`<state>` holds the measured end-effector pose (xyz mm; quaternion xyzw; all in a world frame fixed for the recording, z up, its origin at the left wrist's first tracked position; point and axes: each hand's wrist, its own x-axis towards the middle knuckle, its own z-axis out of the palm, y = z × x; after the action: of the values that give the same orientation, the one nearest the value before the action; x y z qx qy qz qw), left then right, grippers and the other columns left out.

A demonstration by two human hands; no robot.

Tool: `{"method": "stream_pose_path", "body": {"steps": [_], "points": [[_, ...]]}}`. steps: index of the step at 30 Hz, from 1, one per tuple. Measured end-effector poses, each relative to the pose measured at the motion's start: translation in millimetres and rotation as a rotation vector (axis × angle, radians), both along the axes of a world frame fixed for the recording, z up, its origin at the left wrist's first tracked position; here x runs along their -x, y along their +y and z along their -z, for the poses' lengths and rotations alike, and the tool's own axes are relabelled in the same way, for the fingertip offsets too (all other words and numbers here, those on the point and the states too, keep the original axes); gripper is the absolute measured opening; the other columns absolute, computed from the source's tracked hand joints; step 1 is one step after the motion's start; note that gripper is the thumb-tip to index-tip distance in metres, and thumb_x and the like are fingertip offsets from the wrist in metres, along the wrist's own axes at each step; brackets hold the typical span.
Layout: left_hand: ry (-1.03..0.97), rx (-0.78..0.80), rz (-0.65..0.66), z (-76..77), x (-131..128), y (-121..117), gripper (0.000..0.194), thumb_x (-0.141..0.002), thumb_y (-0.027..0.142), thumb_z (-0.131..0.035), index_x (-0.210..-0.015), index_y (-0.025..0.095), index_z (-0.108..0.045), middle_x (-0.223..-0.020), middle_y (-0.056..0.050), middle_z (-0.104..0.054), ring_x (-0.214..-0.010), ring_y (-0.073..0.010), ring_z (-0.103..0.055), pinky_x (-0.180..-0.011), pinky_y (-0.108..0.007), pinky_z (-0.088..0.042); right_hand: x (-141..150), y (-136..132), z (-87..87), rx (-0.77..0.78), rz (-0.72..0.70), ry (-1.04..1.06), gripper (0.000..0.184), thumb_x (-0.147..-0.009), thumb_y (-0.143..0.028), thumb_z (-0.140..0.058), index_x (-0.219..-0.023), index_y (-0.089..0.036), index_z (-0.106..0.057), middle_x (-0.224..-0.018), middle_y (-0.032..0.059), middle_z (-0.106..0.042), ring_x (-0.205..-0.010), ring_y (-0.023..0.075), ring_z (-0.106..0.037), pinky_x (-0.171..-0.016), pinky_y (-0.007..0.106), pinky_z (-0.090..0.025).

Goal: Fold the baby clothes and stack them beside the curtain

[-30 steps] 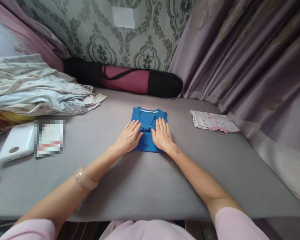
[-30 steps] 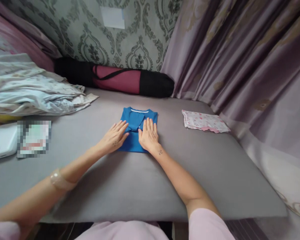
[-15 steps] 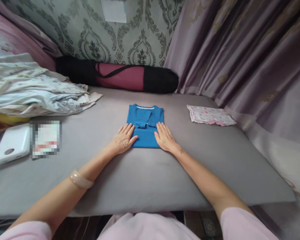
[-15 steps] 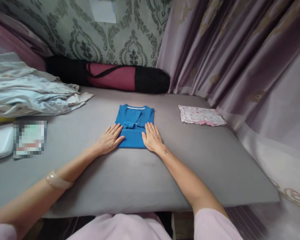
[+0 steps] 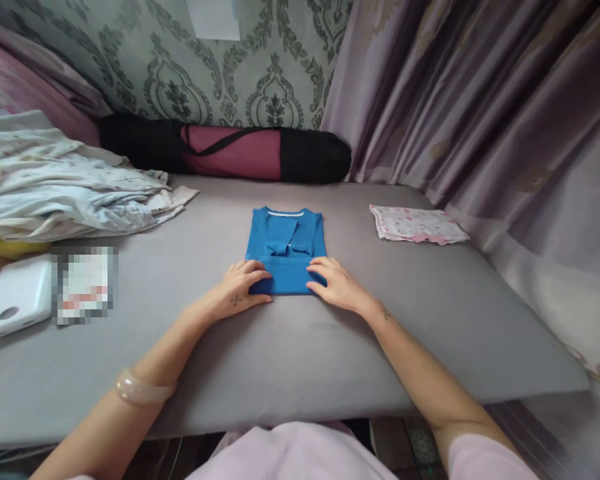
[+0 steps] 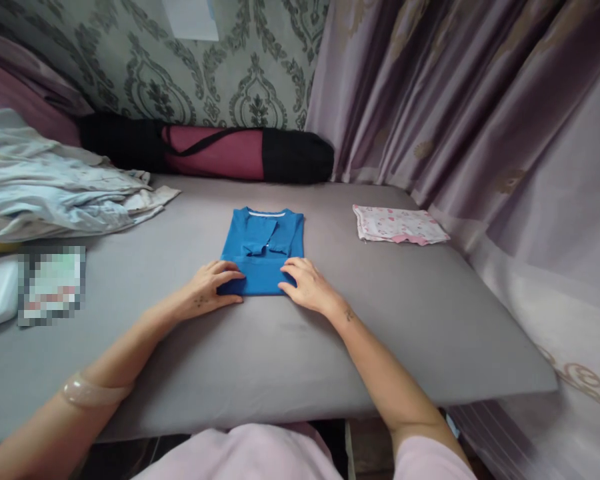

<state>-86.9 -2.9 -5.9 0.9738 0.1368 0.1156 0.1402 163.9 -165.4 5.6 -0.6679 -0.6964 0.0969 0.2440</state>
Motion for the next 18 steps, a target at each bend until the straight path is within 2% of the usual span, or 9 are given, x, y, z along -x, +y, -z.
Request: {"method": "stream_pose_path", "body": {"steps": [4, 8, 10, 14, 18], "points": [[-0.074, -0.113, 0.031, 3.2, 3, -4, 0.031, -0.093, 0.045, -0.055, -0.112, 0.024, -0.068, -0.12, -0.01, -0.063, -0.109, -0.0257, -0.058, -0.091, -0.041, -0.046, 12, -11, -1.9, 0.047, 0.011, -0.054, 0.047, -0.086, -0.036, -0.067, -0.129, -0.018, -0.061, -0.142, 0.0146, -0.051, -0.132, 0.0281, -0.046, -0.11, 0.046, -0.041], [-0.13, -0.192, 0.094, 3.2, 5, -9, 0.024, -0.098, 0.03, -0.049, -0.107, 0.021, -0.068, -0.113, -0.009, -0.068, -0.103, -0.0221, -0.062, -0.089, -0.037, -0.049, 14, -17, -0.3, 0.061, 0.023, -0.116, 0.04, -0.089, -0.032, -0.064, -0.126, -0.018, -0.063, -0.143, 0.0137, -0.052, -0.133, 0.0272, -0.047, -0.111, 0.046, -0.04], [-0.182, -0.178, 0.087, 1.4, 4, -11, 0.022, -0.098, 0.027, -0.048, -0.107, 0.019, -0.067, -0.11, -0.009, -0.069, -0.103, -0.0207, -0.064, -0.091, -0.035, -0.049, 15, -19, 1.3, 0.042, 0.025, -0.155, 0.039, -0.091, -0.028, -0.06, -0.128, -0.017, -0.061, -0.143, 0.0141, -0.053, -0.133, 0.0271, -0.047, -0.112, 0.046, -0.039], [-0.272, -0.05, -0.013, -2.9, 1, -13, 0.021, -0.098, 0.025, -0.046, -0.11, 0.017, -0.063, -0.109, -0.009, -0.07, -0.101, -0.0175, -0.065, -0.093, -0.031, -0.05, 18, -20, 4.7, 0.009, 0.011, -0.193, 0.051, -0.089, -0.021, -0.056, -0.14, -0.015, -0.051, -0.148, 0.0144, -0.048, -0.136, 0.0265, -0.045, -0.114, 0.046, -0.037], [-0.211, -0.015, -0.012, -0.1, 3, -9, 0.024, -0.098, 0.027, -0.046, -0.113, 0.019, -0.062, -0.114, -0.009, -0.07, -0.106, -0.0191, -0.065, -0.096, -0.034, -0.05, 13, -17, 9.1, 0.007, 0.027, -0.218, 0.057, -0.086, -0.007, -0.045, -0.141, -0.016, -0.05, -0.15, 0.0131, -0.045, -0.139, 0.0244, -0.041, -0.116, 0.046, -0.035]]}}
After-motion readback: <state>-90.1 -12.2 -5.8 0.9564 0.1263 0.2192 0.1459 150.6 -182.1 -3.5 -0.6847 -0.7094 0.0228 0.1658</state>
